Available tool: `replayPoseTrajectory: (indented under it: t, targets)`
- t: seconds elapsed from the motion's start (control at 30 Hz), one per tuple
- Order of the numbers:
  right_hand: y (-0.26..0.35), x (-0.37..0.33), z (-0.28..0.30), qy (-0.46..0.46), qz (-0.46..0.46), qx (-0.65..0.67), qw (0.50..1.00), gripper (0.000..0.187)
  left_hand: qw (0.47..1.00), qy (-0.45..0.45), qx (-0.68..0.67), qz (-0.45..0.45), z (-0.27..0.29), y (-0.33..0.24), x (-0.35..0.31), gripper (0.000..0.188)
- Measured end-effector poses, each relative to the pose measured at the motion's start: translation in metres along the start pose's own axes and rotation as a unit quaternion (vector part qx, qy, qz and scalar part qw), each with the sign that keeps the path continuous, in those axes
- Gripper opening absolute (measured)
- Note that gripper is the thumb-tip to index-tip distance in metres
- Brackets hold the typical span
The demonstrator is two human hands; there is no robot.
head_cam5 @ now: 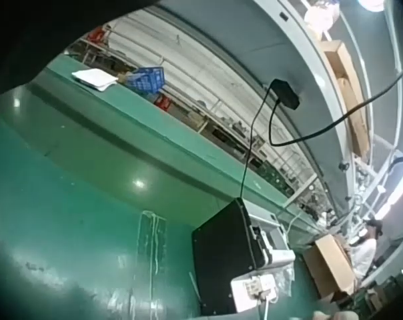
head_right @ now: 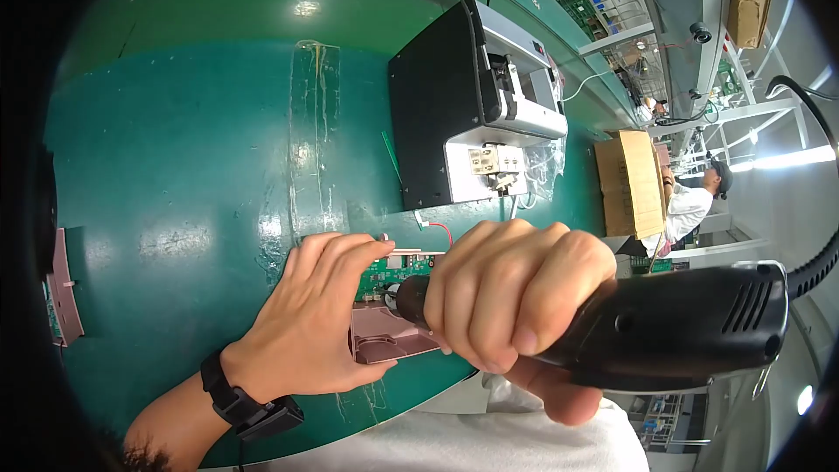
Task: The person uses a power screwdriver to drive screws into a circuit board inside a pink plastic housing, then uses a silver tool to press components into the assembly. They repeat these steps, alternating between the screwdriver and the silver tool to secure the components.
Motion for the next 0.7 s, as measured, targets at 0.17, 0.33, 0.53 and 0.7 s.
replayPoseTrajectory:
  t: [0.17, 0.33, 0.53, 0.7]
  targets:
    - [-0.007, 0.002, -0.021, -0.141, 0.082, -0.048, 0.985, 0.049, 1.000, 0.002, 0.003, -0.002, 0.001, -0.002, 0.002, 0.096]
    - [-0.014, -0.001, -0.037, -0.257, 0.185, -0.101, 0.943, 0.059, 1.000, -0.001, 0.004, 0.009, 0.004, 0.000, -0.003, 0.091]
    - [-0.009, -0.024, -0.019, -0.160, 0.185, -0.107, 0.964, 0.084, 1.000, -0.009, 0.000, -0.006, 0.003, -0.002, -0.001, 0.091]
    - [-0.006, -0.019, -0.022, -0.087, 0.179, -0.141, 0.970, 0.092, 1.000, -0.014, 0.004, -0.009, 0.003, -0.001, -0.001, 0.091]
Point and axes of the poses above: each hand's wrist, its own x-axis towards the middle knuckle, its own z-axis out of the back of the hand, y = z × x, the point moved 2 cm from there along x, towards the middle knuckle, and after that the axes turned 4 degrees about z, right-handed, at the moved point
